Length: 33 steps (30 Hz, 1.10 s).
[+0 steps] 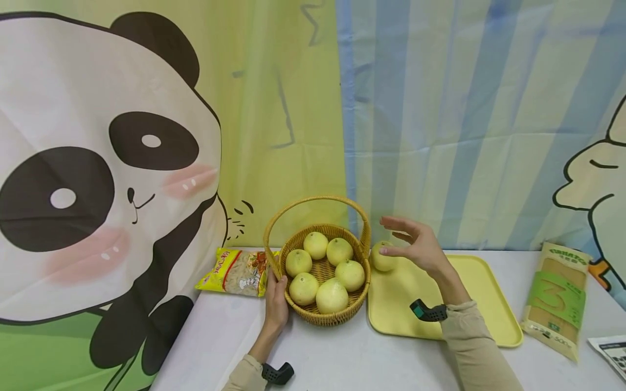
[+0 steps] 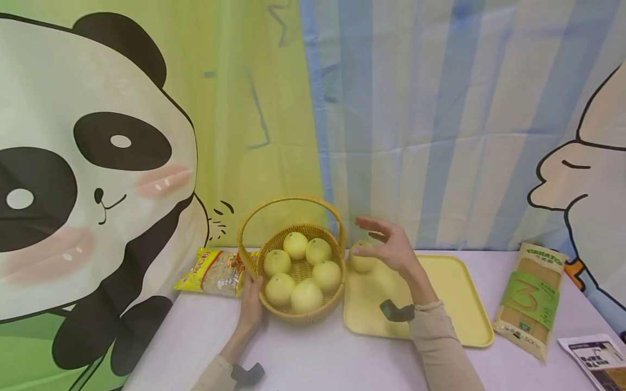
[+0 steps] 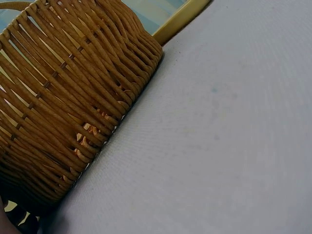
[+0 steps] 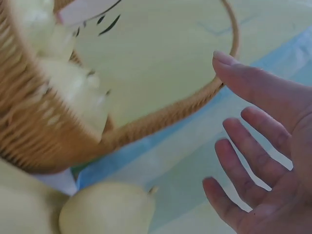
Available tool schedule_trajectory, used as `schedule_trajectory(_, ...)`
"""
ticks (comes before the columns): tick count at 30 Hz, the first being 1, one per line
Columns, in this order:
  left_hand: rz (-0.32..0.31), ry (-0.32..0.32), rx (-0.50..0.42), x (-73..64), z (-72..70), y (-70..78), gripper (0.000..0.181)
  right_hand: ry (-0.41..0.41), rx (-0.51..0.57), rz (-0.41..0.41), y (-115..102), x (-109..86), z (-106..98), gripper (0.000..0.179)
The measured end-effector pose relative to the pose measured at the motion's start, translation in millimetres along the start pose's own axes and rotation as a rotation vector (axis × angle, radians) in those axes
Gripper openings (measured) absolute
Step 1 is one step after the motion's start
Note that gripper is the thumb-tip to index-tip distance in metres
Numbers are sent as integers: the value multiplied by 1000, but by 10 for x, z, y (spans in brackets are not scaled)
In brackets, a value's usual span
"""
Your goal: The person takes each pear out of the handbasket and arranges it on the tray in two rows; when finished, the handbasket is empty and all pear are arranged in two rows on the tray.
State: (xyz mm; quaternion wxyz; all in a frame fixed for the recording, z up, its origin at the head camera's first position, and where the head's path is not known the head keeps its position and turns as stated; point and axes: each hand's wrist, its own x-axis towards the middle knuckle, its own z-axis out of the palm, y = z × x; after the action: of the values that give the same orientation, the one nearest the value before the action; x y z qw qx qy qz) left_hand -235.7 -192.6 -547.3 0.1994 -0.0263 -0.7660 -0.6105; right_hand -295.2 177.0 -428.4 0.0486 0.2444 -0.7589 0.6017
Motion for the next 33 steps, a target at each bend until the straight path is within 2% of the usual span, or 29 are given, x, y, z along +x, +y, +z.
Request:
schedule_trajectory(4,3,1,0,10,6,-5,61,-27,59,-32,-143,-28,23,65)
schedule_trajectory(9,2,-7,-6,18,7,0,61,-149,71,-62,-268,-37,168,66)
schedule_trajectory(17,2,3,-13,0,6,-5,60,-383,18,-75,-248,-3,663,74)
schedule_trajectory(20,-2,1,-17,-17,6,0,60,-439,-26,-68,-240,33,812,74)
schedule_trajectory(26,-5,3,-8,-19,3,-10,59,-503,-94,-44,-295,164,958,76)
schedule_trajectory(33,0,5,-10,-15,-2,4,59,-614,-114,-2,-374,345,1061,81)
